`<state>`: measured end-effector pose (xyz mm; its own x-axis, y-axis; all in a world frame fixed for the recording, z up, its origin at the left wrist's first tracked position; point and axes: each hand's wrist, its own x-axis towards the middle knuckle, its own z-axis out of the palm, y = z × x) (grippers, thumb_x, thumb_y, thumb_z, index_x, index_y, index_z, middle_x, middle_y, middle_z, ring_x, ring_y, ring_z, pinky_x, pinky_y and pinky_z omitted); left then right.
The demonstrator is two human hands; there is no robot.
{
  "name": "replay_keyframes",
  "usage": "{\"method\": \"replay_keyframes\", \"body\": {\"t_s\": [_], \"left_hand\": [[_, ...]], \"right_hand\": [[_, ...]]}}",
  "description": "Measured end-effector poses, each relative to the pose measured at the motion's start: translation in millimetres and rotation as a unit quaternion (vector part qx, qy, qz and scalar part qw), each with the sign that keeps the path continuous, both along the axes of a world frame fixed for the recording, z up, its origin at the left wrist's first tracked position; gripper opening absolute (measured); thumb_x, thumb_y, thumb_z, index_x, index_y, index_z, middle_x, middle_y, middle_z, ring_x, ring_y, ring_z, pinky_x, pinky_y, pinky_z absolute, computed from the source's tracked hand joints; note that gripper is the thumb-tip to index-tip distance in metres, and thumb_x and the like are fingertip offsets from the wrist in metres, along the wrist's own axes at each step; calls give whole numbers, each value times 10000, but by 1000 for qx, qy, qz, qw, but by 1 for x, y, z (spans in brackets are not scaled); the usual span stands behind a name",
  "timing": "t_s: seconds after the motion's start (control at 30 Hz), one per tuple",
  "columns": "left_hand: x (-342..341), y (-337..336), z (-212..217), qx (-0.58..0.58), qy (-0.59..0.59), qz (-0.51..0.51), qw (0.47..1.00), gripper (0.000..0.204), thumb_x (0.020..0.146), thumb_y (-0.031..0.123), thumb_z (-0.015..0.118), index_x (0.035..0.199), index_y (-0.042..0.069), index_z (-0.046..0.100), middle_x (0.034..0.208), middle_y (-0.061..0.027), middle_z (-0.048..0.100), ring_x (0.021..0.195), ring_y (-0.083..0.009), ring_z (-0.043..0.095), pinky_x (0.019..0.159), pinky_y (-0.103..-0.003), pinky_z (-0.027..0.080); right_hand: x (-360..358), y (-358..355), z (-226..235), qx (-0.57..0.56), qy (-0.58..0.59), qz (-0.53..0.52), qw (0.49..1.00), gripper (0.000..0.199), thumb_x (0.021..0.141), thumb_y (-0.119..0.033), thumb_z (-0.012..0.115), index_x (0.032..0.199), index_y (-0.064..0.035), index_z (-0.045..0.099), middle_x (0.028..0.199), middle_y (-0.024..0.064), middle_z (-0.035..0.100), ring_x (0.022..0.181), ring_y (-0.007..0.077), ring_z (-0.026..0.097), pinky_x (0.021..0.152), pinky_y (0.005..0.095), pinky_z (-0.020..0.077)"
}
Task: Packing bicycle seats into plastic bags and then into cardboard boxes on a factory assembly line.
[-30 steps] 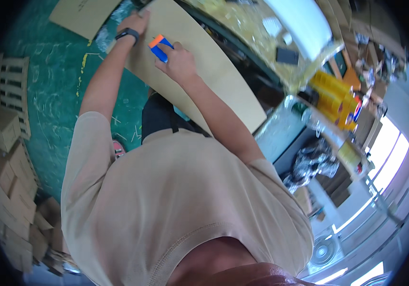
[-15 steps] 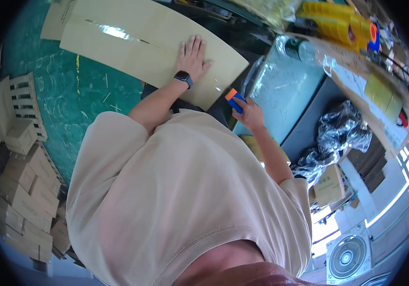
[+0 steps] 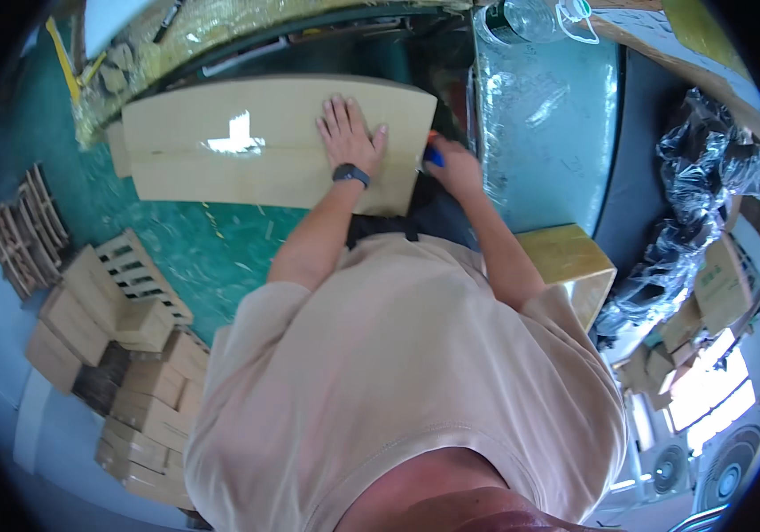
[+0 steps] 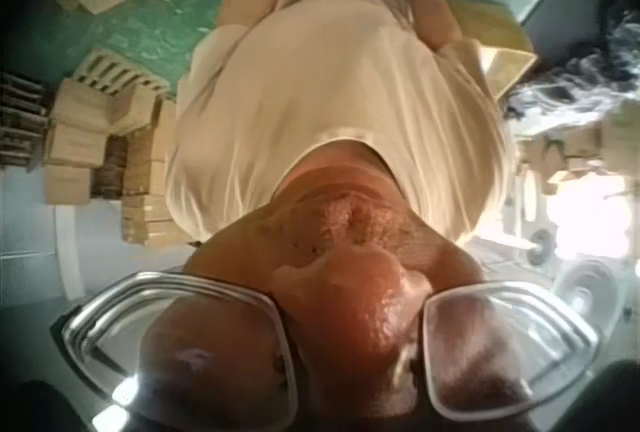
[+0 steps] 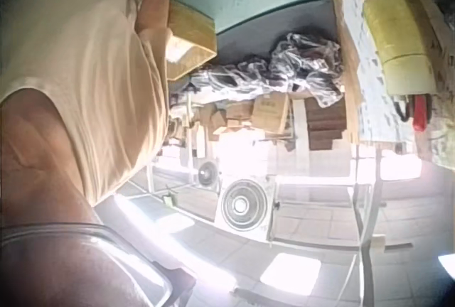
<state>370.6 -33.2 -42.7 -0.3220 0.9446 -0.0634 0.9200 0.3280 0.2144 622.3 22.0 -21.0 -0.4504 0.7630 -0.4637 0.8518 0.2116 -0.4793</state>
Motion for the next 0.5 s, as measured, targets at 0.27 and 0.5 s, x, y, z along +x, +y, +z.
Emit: {"method": "replay_keyframes", "body": {"t_s": [0.27,0.5], "left_hand": [[8,29,23,-21,-74,-18,997,937,1002,552,586,1672,-49,326,1764,-292,246,1659,-461,166,1332,-634,102],[-218,-18,10,-40,25,107,993,967,969,507,677,1659,-72,327,1755,-299,267,1648,-444,213,1338,-613,125]], "right_hand": [[165,64,-22,245,-153,-292,912,609,1053,-161,596,1638,-92,442,1322,262,697,1159,463,680,1000,571,541],[-71,73,50,204,141,-304,920,366,980,-87,745,1341,-38,715,1193,189,749,1049,373,726,943,445,591]]}}
